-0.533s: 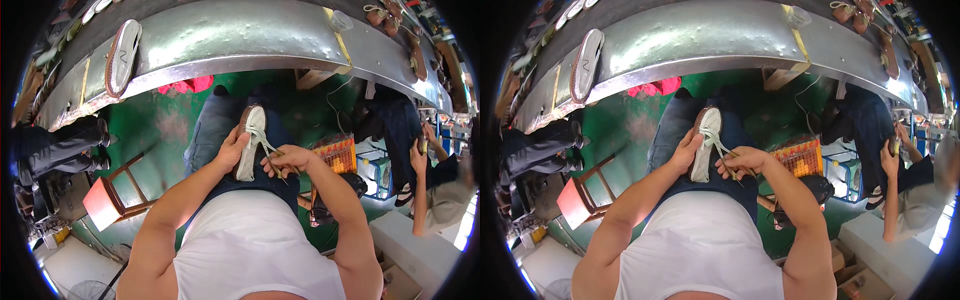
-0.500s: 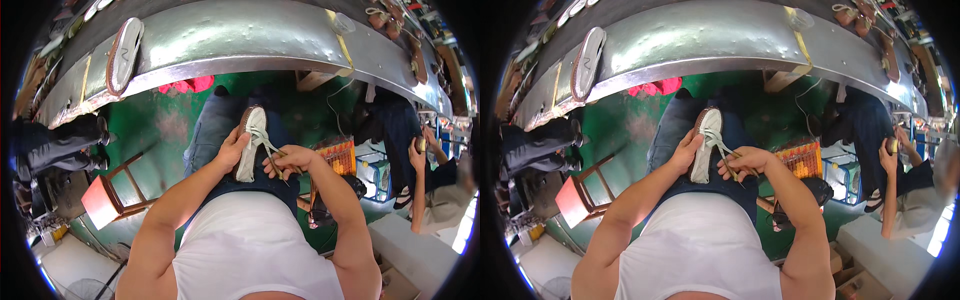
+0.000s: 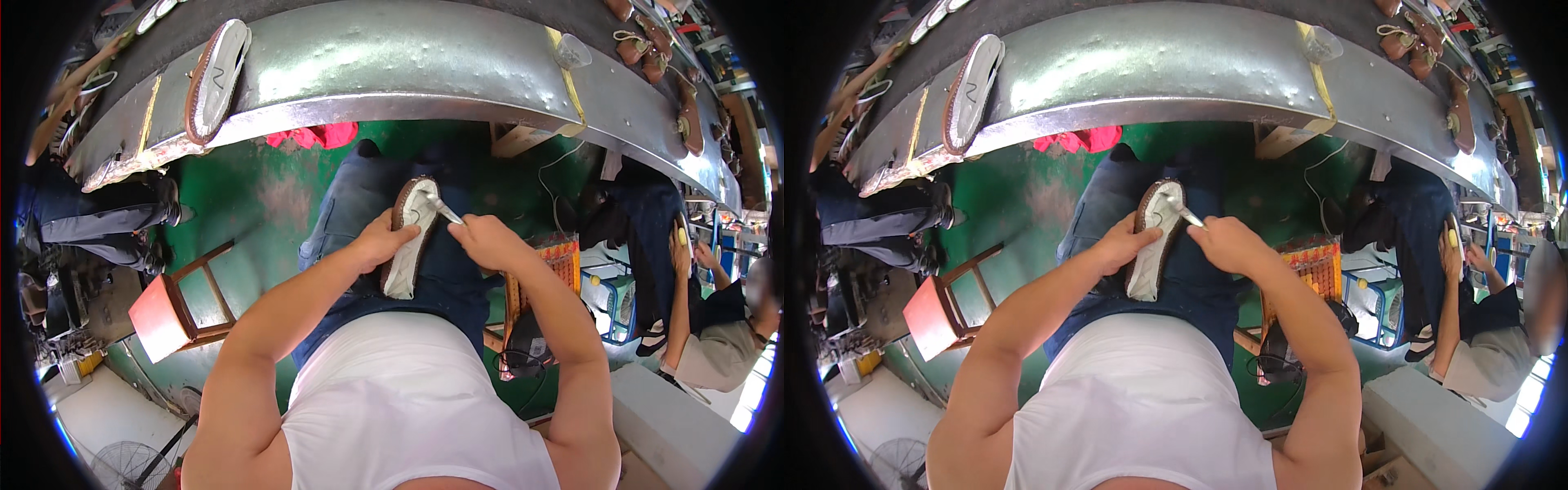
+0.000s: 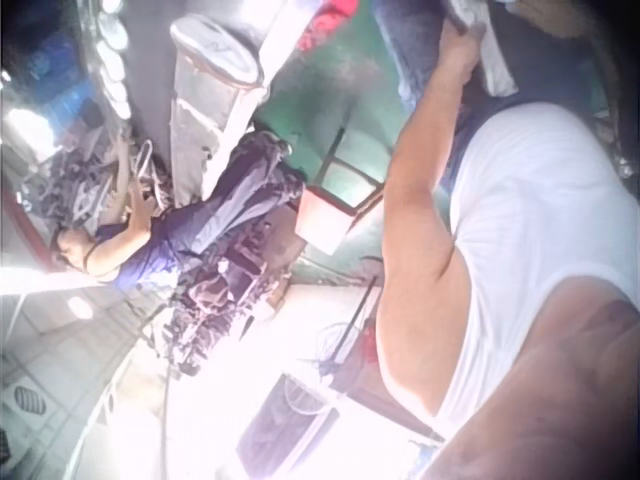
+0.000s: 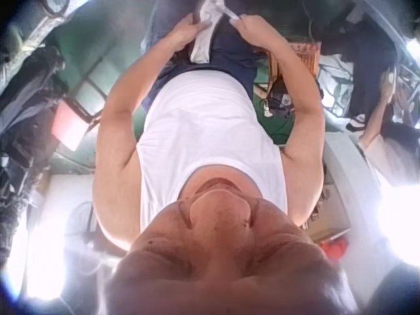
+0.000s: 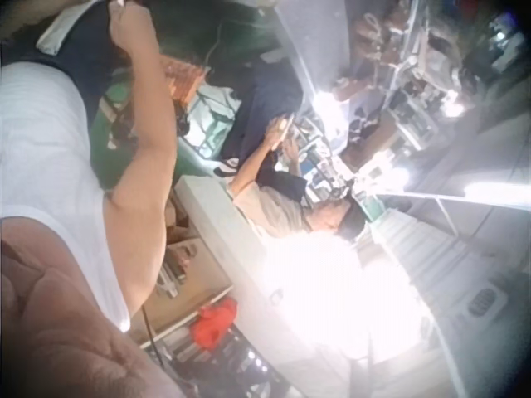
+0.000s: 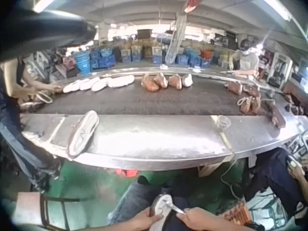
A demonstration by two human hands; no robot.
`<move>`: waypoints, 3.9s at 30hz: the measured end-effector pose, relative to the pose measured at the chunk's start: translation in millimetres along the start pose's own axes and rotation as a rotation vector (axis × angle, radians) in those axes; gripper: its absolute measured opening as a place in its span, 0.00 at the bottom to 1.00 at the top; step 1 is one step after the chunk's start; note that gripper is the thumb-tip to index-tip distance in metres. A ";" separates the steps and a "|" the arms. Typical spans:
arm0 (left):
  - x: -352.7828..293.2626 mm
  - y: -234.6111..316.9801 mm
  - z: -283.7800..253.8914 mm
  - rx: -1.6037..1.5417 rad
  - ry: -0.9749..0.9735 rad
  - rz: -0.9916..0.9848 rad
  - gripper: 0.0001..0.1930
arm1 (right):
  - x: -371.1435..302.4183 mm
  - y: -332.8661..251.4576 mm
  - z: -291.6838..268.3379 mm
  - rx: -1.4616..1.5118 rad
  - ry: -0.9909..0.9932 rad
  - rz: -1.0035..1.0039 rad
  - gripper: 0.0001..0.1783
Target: Using lasting pliers to pull and secure shoe uppers to the last/sole assembly on a production line.
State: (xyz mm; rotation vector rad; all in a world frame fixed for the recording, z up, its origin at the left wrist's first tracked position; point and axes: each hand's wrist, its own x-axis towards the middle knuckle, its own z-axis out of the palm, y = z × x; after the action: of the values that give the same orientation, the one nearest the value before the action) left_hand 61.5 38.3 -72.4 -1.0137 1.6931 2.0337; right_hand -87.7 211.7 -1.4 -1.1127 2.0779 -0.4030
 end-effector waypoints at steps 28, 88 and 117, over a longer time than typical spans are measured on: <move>-24.4 -70.0 5.2 0.167 -0.115 0.332 0.46 | -43.9 -2.4 -7.4 0.335 -0.505 0.296 0.25; -34.3 33.4 -54.4 0.312 -0.019 0.714 0.32 | -52.3 -24.1 29.0 0.955 0.044 0.088 0.17; 2.7 40.2 -67.4 0.159 -0.388 0.520 0.49 | -19.0 -48.1 12.6 1.766 -0.286 0.181 0.13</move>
State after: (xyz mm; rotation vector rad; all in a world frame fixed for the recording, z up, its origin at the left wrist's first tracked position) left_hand 55.6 -36.2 -48.6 -0.1069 1.9876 2.1546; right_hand -43.6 200.3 26.2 0.1266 0.8353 -1.4316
